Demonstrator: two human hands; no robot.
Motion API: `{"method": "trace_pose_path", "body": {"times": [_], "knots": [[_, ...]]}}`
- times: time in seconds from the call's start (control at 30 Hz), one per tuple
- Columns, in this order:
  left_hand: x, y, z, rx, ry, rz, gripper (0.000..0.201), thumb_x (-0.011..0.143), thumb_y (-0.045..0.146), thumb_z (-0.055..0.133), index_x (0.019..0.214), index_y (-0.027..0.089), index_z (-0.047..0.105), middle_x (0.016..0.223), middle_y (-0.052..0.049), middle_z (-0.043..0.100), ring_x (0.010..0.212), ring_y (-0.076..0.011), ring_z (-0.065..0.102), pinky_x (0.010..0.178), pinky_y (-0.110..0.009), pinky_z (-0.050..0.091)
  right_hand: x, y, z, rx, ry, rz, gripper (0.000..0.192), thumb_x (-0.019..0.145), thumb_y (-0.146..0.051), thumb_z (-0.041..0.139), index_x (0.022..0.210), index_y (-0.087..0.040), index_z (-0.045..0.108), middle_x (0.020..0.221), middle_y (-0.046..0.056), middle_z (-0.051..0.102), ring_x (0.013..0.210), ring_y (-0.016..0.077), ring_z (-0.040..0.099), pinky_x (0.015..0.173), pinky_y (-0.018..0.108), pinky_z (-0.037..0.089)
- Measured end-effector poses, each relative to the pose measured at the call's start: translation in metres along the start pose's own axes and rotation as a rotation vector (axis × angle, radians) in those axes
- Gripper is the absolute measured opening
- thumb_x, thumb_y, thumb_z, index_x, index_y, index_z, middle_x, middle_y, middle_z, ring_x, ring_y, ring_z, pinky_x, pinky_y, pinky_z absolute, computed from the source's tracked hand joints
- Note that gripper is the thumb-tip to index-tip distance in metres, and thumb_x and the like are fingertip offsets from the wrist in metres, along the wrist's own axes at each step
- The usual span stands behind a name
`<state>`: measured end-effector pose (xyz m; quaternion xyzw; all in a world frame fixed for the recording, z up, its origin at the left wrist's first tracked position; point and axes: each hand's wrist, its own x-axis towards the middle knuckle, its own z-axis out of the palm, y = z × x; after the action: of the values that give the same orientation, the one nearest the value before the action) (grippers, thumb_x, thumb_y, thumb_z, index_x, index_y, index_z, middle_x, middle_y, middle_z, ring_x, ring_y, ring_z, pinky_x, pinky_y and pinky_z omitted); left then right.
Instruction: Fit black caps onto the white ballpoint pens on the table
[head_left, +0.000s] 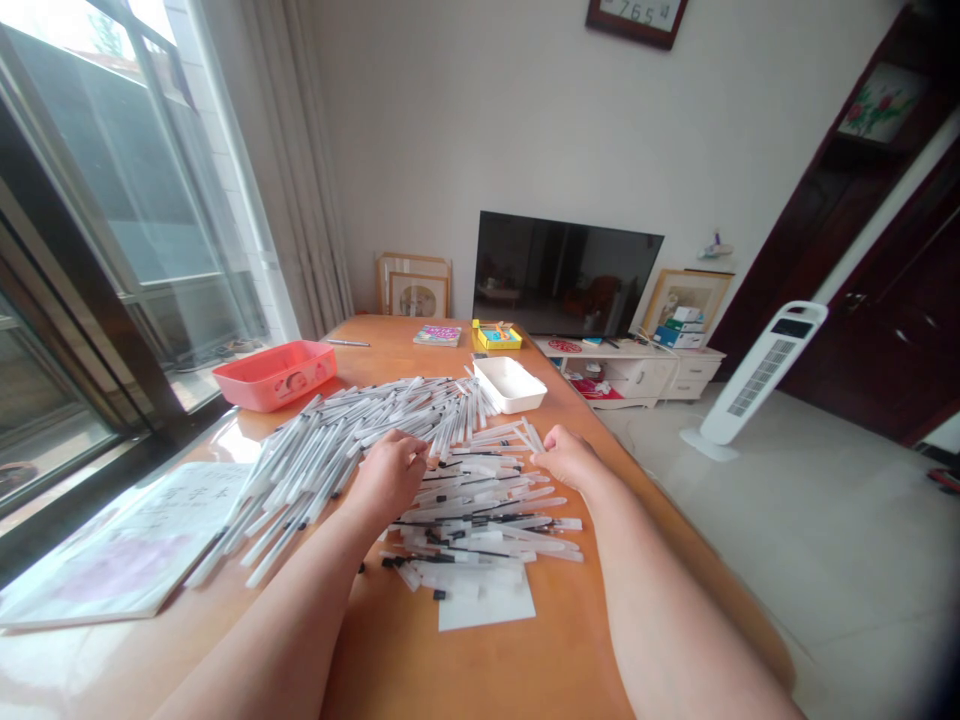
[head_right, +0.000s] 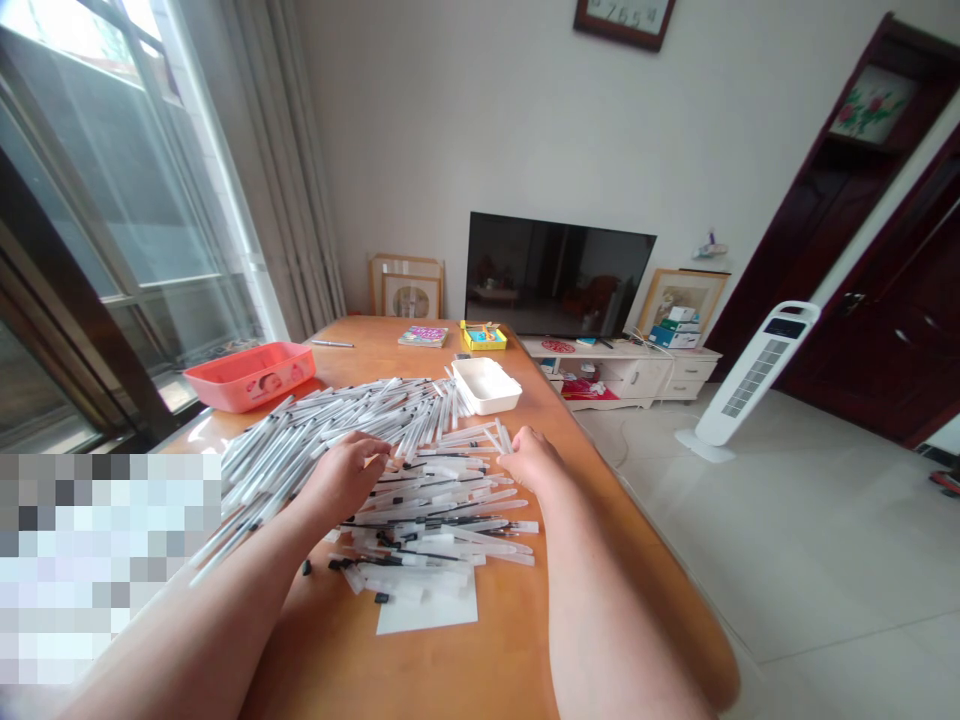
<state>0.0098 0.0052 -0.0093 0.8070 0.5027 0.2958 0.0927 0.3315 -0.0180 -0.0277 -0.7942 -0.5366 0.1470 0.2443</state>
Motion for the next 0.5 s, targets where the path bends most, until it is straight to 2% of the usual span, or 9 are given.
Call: {"method": "trace_pose_path", "body": {"times": [0.1,0.17,0.3,0.4,0.5], "knots": [[0.000,-0.001,0.001,-0.012,0.024,0.007,0.033,0.090,0.029,0.048,0.098,0.020,0.079,0.104,-0.010,0.070,0.105,-0.0245,0.066,0.097,-0.034,0.050,0.001,-0.002,-0.003,-0.031,0.002,0.071,0.023,0.071,-0.036,0.073,0.077,-0.023,0.055,0.084,0.002,0.068,0.070,0.0173,0.060,0.054,0.026,0.034],[0.001,-0.002,0.003,-0.022,0.037,0.002,0.034,0.089,0.029,0.048,0.099,0.019,0.079,0.105,-0.010,0.070,0.105,-0.0251,0.067,0.098,-0.035,0.050,0.002,-0.004,-0.005,-0.042,-0.003,0.090,0.022,0.072,-0.036,0.072,0.072,-0.023,0.055,0.078,0.002,0.068,0.065,0.0175,0.059,0.052,0.028,0.032],[0.001,-0.006,0.004,-0.054,0.065,-0.039,0.035,0.087,0.028,0.049,0.104,0.018,0.078,0.109,-0.011,0.070,0.105,-0.0258,0.068,0.099,-0.037,0.050,0.004,-0.005,-0.010,-0.040,0.007,0.138,0.032,0.074,-0.047,0.073,0.063,-0.023,0.055,0.063,0.004,0.063,0.058,0.0194,0.058,0.049,0.029,0.029],[0.001,-0.008,0.004,-0.070,0.074,-0.059,0.037,0.086,0.026,0.049,0.106,0.016,0.077,0.112,-0.011,0.070,0.106,-0.0256,0.068,0.099,-0.036,0.050,0.003,-0.004,-0.015,0.024,0.012,0.182,0.040,0.075,-0.058,0.074,0.064,-0.022,0.060,0.061,0.006,0.064,0.060,0.0217,0.062,0.049,0.029,0.033],[0.002,-0.008,0.004,-0.078,0.074,-0.068,0.037,0.084,0.024,0.048,0.105,0.016,0.078,0.112,-0.011,0.070,0.105,-0.0256,0.068,0.099,-0.036,0.050,0.003,0.001,-0.019,0.103,-0.007,0.223,0.041,0.073,-0.060,0.076,0.068,-0.021,0.065,0.061,0.008,0.066,0.065,0.0248,0.065,0.051,0.029,0.038]]}}
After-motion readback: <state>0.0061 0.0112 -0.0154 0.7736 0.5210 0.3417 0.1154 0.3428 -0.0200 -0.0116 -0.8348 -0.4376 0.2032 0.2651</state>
